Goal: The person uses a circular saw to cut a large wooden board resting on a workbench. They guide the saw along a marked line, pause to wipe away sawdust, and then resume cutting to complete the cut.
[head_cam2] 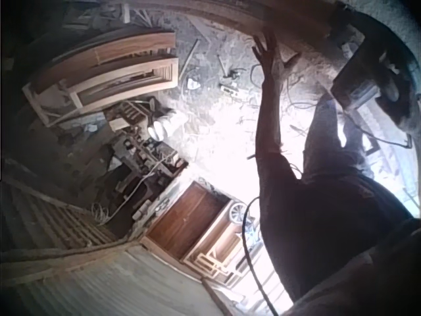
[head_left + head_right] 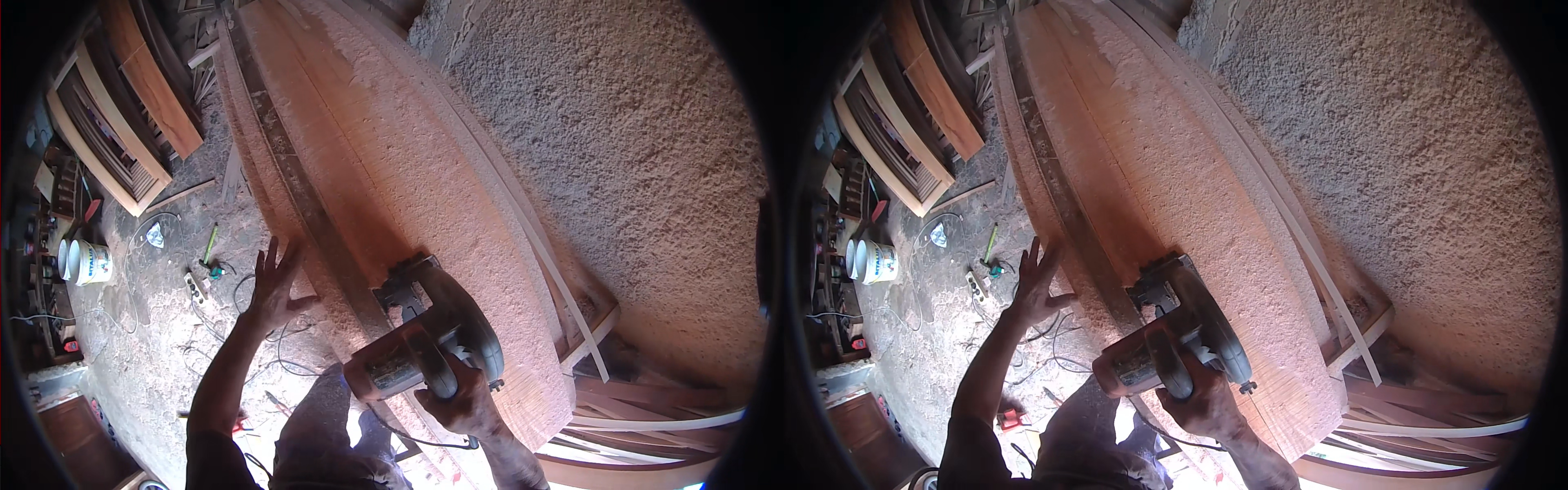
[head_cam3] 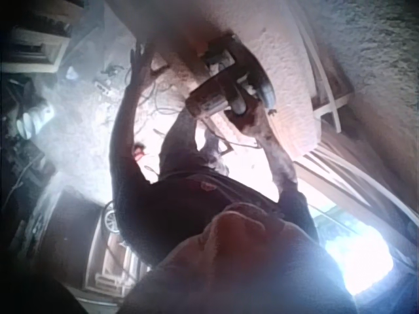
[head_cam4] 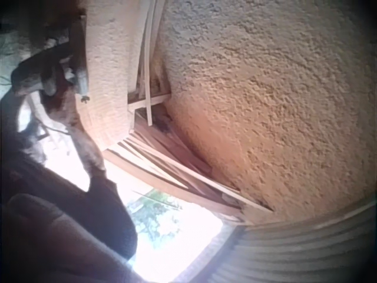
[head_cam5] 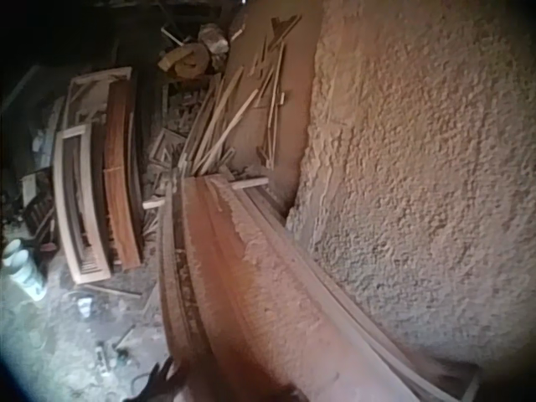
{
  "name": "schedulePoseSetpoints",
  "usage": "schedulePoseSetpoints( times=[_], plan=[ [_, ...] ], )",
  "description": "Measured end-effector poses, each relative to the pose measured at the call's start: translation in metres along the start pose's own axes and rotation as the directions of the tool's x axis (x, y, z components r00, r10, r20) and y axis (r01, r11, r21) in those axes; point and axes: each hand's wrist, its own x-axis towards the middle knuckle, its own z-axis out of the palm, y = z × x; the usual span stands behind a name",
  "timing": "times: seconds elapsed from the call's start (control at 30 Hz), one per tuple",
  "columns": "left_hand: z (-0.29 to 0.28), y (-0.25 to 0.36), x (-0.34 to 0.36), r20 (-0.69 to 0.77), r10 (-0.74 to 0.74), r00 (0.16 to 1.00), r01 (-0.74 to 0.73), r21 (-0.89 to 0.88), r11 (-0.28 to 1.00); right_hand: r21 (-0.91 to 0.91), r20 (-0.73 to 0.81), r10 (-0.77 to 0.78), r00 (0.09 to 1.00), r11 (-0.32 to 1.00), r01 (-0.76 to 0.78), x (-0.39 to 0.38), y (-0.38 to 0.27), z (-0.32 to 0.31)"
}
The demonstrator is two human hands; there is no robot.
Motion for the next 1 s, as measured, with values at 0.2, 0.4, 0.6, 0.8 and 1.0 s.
schedulePoseSetpoints(
  times=[0.2, 0.4, 0.6, 0.8, 1.0],
  plan=[
    [0.009, -0.008, 0.012, -0.055, 0.149, 0.987, -0.150, -0.026, 0.988, 0.012, -0.026, -0.004, 1.000, 1.000, 0.004, -0.001, 0.001, 0.000],
    [0.008, -0.007, 0.014, -0.023, 0.164, 0.986, -0.164, -0.012, 0.986, 0.022, -0.024, 0.002, 1.000, 1.000, -0.002, 0.000, 0.001, 0.002],
    [0.004, -0.007, 0.013, -0.008, 0.161, 0.987, -0.161, -0.003, 0.987, 0.048, -0.005, 0.049, 0.999, 0.998, -0.049, 0.010, -0.001, 0.004],
    [0.002, -0.007, 0.016, 0.003, 0.155, 0.988, -0.155, -0.010, 0.988, -0.020, -0.041, -0.068, 0.997, 0.998, 0.067, 0.023, 0.001, 0.007],
    [0.006, -0.012, 0.014, -0.027, 0.189, 0.982, -0.190, -0.031, 0.981, -0.003, 0.001, -0.001, 1.000, 1.000, 0.001, 0.034, -0.006, 0.007]
  ],
)
